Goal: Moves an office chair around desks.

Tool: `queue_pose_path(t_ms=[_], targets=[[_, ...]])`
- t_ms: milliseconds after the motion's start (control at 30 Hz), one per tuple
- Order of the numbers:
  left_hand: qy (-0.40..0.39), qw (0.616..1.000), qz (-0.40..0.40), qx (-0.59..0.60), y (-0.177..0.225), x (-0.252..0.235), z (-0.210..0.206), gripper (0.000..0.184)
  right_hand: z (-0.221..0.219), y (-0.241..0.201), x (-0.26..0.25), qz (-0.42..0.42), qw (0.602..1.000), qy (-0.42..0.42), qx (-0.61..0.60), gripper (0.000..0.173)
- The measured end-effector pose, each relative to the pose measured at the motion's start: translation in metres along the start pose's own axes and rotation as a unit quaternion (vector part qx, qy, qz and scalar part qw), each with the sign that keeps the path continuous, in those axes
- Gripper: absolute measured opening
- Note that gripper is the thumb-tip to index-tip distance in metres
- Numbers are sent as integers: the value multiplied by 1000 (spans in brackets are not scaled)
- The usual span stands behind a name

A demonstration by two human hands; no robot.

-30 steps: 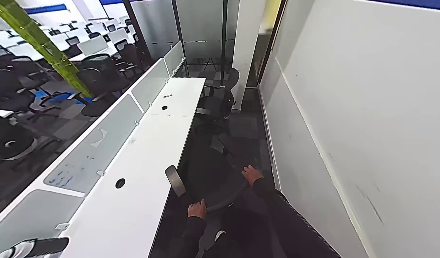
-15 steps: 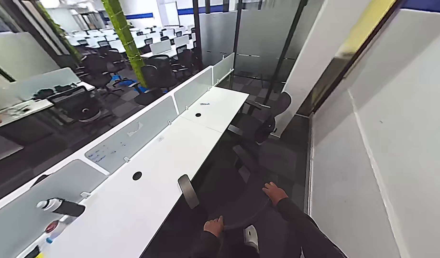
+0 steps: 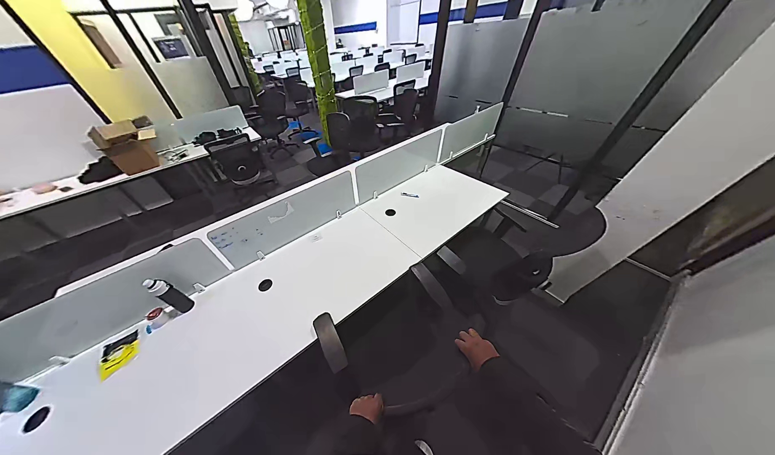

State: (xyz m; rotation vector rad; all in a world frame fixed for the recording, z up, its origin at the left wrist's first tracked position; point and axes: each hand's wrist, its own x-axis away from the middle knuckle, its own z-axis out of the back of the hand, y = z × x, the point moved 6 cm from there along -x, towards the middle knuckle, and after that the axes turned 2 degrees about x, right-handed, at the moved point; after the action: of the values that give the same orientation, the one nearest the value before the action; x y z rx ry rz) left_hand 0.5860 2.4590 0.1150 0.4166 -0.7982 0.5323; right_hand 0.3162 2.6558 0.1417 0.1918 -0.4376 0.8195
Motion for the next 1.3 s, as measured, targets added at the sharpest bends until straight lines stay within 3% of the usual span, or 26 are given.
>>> queue_pose_path(t_ms=[133,367,500,833,900,1000,1100,1133,1200,1267,1300], targets=[[10,999,26,27,12,-6,3,41,15,9,-20,29,999,-10,14,67],[111,993,27,2,-5,-26,18,48,26,-4,-66,65,997,0,36,61],[179,984,3,13,-10,-28,19,36,27,-7,-65,79,995,11,52,62],[167,985,7,50,-8,-26,16,34,24,-4,-58,67,996,30,48,68],[135,989,17,56,-6,-22,16,43,20,-4,-57,63,996,43,38,68],[127,985,44,107,-8,-9,10,74,13,-1,-55,44,996,83,2,64],[157,966,-33,204,-4,32,20,85,9,2,-53,31,990,132,-26,61],[177,948,-106,241,1,58,34,82,8,2,-52,30,988,146,-36,61],[224,871,-301,317,18,130,75,65,8,1,-49,36,981,183,-58,58],[275,726,-517,360,42,218,117,47,6,1,-46,49,970,224,-77,57],[295,643,-598,378,56,268,136,49,6,0,-44,51,965,242,-85,59]])
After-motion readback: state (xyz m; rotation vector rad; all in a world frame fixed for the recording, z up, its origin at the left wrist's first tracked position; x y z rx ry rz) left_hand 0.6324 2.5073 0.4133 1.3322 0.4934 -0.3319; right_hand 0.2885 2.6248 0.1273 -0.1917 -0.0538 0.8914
